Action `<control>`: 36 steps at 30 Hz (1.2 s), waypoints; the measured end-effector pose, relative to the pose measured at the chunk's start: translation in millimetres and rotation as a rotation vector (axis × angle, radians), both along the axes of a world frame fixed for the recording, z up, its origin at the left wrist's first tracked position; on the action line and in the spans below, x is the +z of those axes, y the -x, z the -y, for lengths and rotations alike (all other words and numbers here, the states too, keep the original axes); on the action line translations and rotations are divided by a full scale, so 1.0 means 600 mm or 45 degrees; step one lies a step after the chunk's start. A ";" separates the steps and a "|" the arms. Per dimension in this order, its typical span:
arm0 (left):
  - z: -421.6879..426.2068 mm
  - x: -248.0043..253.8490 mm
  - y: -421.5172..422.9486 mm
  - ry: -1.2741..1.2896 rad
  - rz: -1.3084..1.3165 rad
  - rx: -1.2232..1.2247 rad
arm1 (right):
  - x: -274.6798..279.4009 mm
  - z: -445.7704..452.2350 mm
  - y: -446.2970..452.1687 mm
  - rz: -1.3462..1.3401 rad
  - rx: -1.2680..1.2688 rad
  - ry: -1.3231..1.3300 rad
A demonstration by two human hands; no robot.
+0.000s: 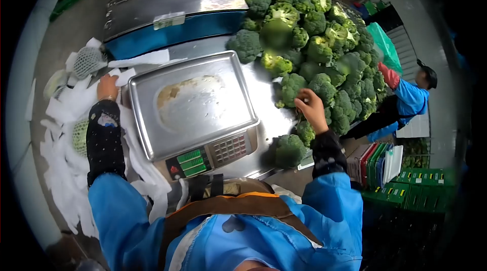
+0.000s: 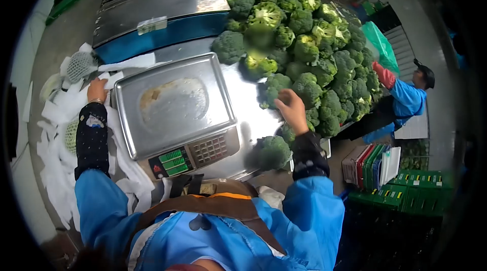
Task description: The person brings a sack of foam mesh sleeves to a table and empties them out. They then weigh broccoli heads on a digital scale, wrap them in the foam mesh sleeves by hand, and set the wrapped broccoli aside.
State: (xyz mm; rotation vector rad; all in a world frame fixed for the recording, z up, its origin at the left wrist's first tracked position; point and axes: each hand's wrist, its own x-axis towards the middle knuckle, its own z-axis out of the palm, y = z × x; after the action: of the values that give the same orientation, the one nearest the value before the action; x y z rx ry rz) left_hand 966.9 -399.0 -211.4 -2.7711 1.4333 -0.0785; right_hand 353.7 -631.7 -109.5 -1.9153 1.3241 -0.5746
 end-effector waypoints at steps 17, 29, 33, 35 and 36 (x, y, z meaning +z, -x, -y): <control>-0.167 0.327 0.255 1.504 -1.008 0.166 | 0.047 0.071 -0.185 -0.237 0.420 0.995; -0.164 0.286 0.462 1.227 -1.967 0.041 | 0.066 -0.225 -0.303 -0.242 2.008 1.382; -0.173 0.300 0.476 1.194 -1.994 -0.140 | 0.087 -0.237 -0.294 0.088 1.881 0.172; -0.168 0.326 0.484 1.166 -2.028 -0.227 | 0.143 -0.218 -0.293 0.520 1.457 -0.445; -0.156 0.337 0.494 1.142 -1.976 -0.266 | 0.168 -0.212 -0.292 0.761 1.229 -0.624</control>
State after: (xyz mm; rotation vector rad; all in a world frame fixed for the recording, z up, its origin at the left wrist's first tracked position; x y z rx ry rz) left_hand 670.5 -305.5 -9.4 -3.1865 2.1818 2.4293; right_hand 528.7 -504.3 -8.8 -1.5371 0.0709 -0.2394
